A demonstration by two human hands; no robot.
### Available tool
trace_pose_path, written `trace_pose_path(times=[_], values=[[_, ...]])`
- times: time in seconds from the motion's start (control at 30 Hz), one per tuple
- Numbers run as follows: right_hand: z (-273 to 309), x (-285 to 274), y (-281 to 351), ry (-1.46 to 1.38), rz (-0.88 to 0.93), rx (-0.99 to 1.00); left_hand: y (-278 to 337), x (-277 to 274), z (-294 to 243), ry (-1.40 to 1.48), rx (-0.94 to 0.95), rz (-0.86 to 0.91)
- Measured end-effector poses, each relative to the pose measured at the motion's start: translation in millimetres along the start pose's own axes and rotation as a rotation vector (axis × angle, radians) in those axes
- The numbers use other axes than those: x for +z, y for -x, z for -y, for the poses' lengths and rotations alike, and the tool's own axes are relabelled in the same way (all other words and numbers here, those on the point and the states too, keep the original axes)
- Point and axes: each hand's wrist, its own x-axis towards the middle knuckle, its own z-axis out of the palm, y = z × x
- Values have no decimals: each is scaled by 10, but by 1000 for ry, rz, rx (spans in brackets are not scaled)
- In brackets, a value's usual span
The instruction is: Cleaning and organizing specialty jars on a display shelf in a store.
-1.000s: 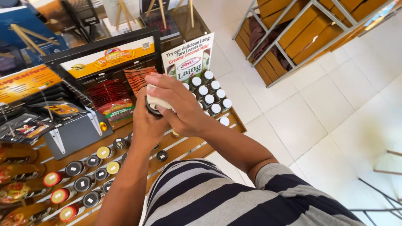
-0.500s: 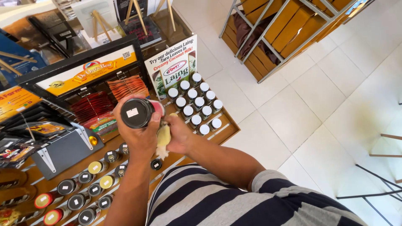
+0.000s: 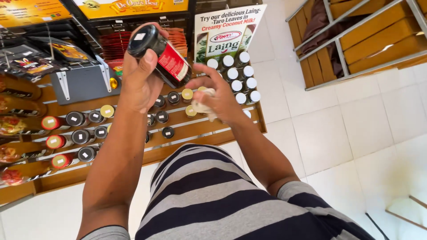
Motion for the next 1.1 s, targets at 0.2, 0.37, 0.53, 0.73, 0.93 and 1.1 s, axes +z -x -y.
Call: trace_pose_path(times=[0.2, 0.37, 0.53, 0.73, 0.93, 1.1], values=[[-113, 376, -204, 506, -237, -525, 44, 392, 71, -265, 67, -124], [-96, 452, -247, 827, -478, -886, 176, 417, -141, -558, 60, -166], [-224, 339, -333, 926, -542, -1084, 118, 606, -668, -1312, -6, -117], [-560, 274, -407, 978, -475, -1081, -17, 553, -920, -1506, -268, 69], [-899, 264, -258, 869, -289, -517, 12, 333, -696, -1663, -681, 163], [-1896, 77, -259, 341, -20, 25, 341, -702, 145, -1740, -136, 427]])
